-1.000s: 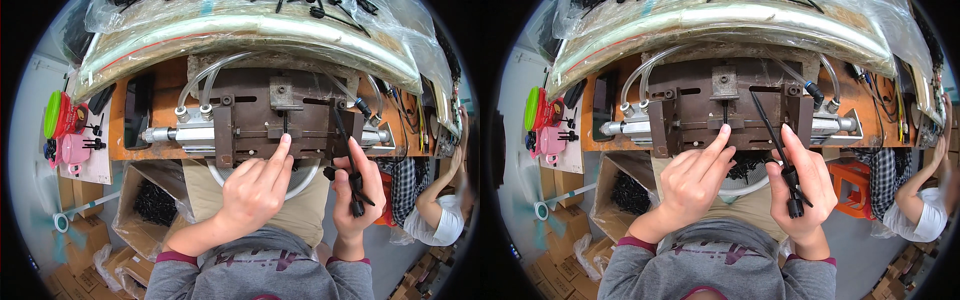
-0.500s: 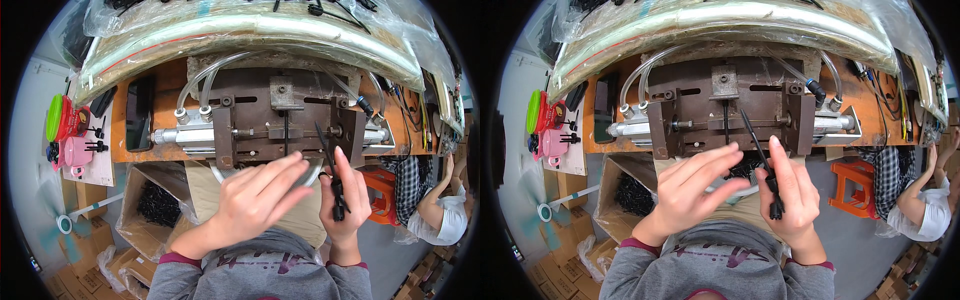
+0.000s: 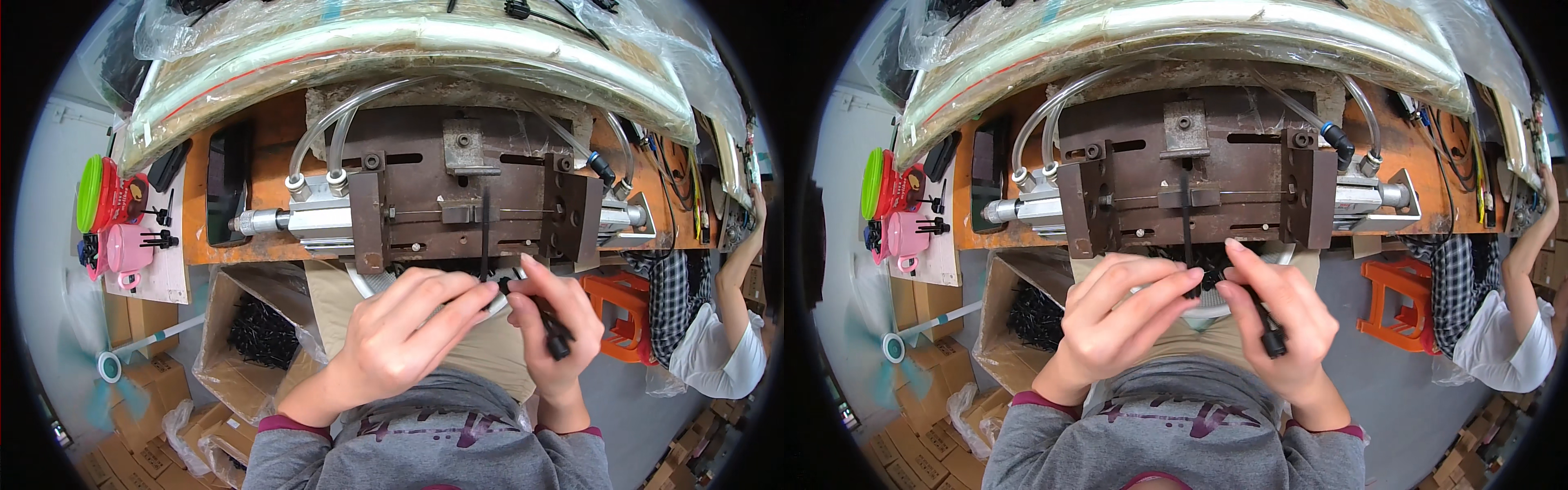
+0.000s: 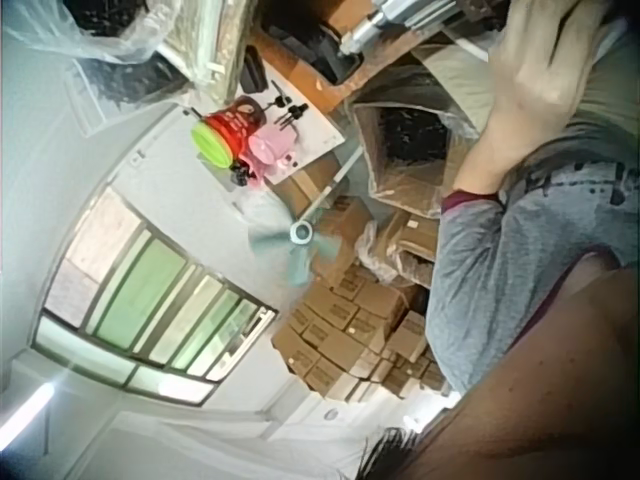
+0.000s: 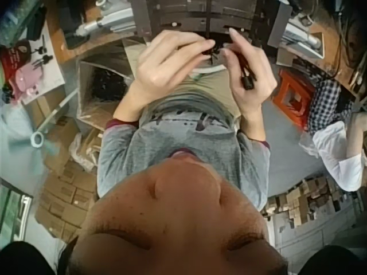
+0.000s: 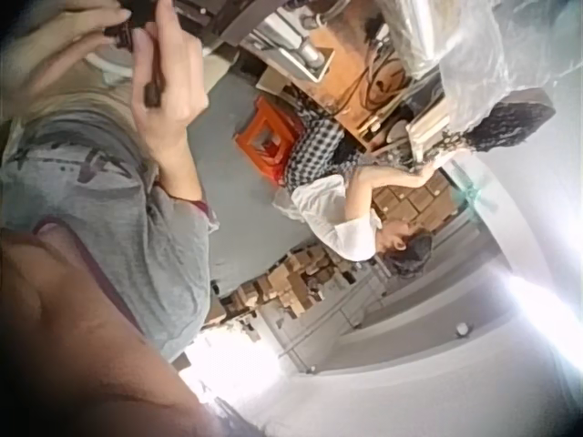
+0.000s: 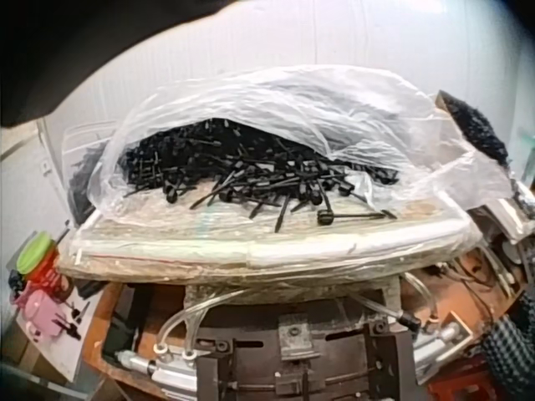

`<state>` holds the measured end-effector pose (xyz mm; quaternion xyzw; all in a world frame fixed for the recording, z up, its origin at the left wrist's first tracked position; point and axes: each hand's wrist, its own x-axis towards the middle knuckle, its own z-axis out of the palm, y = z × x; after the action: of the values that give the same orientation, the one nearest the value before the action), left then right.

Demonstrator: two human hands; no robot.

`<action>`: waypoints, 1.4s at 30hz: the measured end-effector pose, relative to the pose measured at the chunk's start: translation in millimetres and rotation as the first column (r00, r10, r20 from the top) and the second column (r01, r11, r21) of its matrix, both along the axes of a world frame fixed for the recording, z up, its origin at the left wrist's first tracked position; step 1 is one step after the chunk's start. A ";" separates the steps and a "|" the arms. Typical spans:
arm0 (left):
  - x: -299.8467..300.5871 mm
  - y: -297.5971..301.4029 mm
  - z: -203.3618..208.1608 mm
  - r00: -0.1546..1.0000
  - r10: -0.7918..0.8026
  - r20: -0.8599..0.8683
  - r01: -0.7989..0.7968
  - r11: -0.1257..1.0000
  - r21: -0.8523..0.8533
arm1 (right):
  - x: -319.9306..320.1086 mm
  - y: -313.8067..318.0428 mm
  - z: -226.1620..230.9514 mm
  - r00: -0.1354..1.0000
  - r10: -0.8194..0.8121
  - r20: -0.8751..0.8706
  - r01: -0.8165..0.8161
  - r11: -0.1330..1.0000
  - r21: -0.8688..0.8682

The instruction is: Using a pneumatic machine to assemble small black components.

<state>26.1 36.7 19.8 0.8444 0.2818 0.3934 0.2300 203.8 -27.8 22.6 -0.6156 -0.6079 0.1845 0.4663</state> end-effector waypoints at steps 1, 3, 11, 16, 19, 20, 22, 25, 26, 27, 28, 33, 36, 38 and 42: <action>-1.9 -0.7 -2.4 0.997 0.013 -0.074 -0.012 1.000 0.011 | 1.5 -1.5 0.5 0.996 -0.014 -0.090 0.011 0.999 -0.035; 2.6 0.2 -6.6 0.989 0.052 -0.139 -0.045 0.998 0.054 | 4.4 -2.3 3.1 0.964 -0.031 -0.263 0.005 0.995 -0.100; 12.2 8.2 -5.3 0.944 0.118 -0.310 -0.069 0.984 0.164 | 9.8 1.3 12.9 0.723 -0.065 -0.688 -0.109 0.972 -0.207; 11.5 5.8 -3.1 0.924 0.130 -0.359 -0.085 0.987 0.138 | 12.9 1.8 18.5 0.653 -0.101 -0.751 -0.153 0.953 -0.261; 10.2 6.5 -2.9 0.922 0.129 -0.365 -0.086 0.988 0.132 | 14.9 1.9 17.1 0.605 -0.110 -0.788 -0.171 0.949 -0.263; 9.5 6.8 -3.0 0.923 0.128 -0.363 -0.085 0.988 0.132 | 14.9 2.3 15.9 0.596 -0.113 -0.795 -0.178 0.947 -0.268; 8.3 7.1 -2.0 0.939 0.113 -0.326 -0.078 0.990 0.117 | 16.0 2.4 12.6 0.579 -0.114 -0.807 -0.185 0.946 -0.266; 2.7 1.2 2.8 0.990 -0.046 -0.135 0.046 0.999 0.001 | 16.9 3.2 7.6 0.546 -0.104 -0.831 -0.192 0.950 -0.245; 1.5 -2.3 5.3 0.993 -0.114 -0.042 0.113 0.993 -0.045 | 16.5 3.5 6.5 0.546 -0.097 -0.832 -0.203 0.948 -0.243; 2.8 -5.4 8.9 0.987 -0.158 -0.011 0.158 0.987 -0.009 | 14.6 4.1 6.0 0.545 -0.086 -0.834 -0.220 0.945 -0.241; 3.2 -5.9 8.1 0.983 -0.185 -0.019 0.185 0.983 -0.002 | 13.4 4.3 5.0 0.544 -0.075 -0.836 -0.238 0.941 -0.239; -1.1 -10.3 5.4 0.983 -0.186 -0.012 0.185 0.983 -0.013 | 9.2 7.1 4.7 0.502 -0.052 -0.863 -0.280 0.935 -0.219; -1.0 -7.8 6.0 0.997 -0.022 -0.078 0.024 0.999 0.022 | 9.1 4.8 7.4 0.690 -0.081 -0.720 -0.087 0.977 -0.193; 2.2 -4.1 2.1 0.988 0.088 -0.126 -0.078 0.994 0.078 | 13.7 1.9 5.6 0.727 -0.015 -0.687 -0.089 0.989 -0.117; 12.5 0.3 -15.0 0.970 0.162 -0.181 -0.132 0.976 0.171 | 17.6 -1.4 -0.2 0.685 0.099 -0.722 -0.134 0.991 0.009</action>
<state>38.6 37.0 4.8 0.8709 0.3329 0.3461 0.1041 221.4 -29.2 22.4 -0.4645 -0.4102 0.4537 0.6405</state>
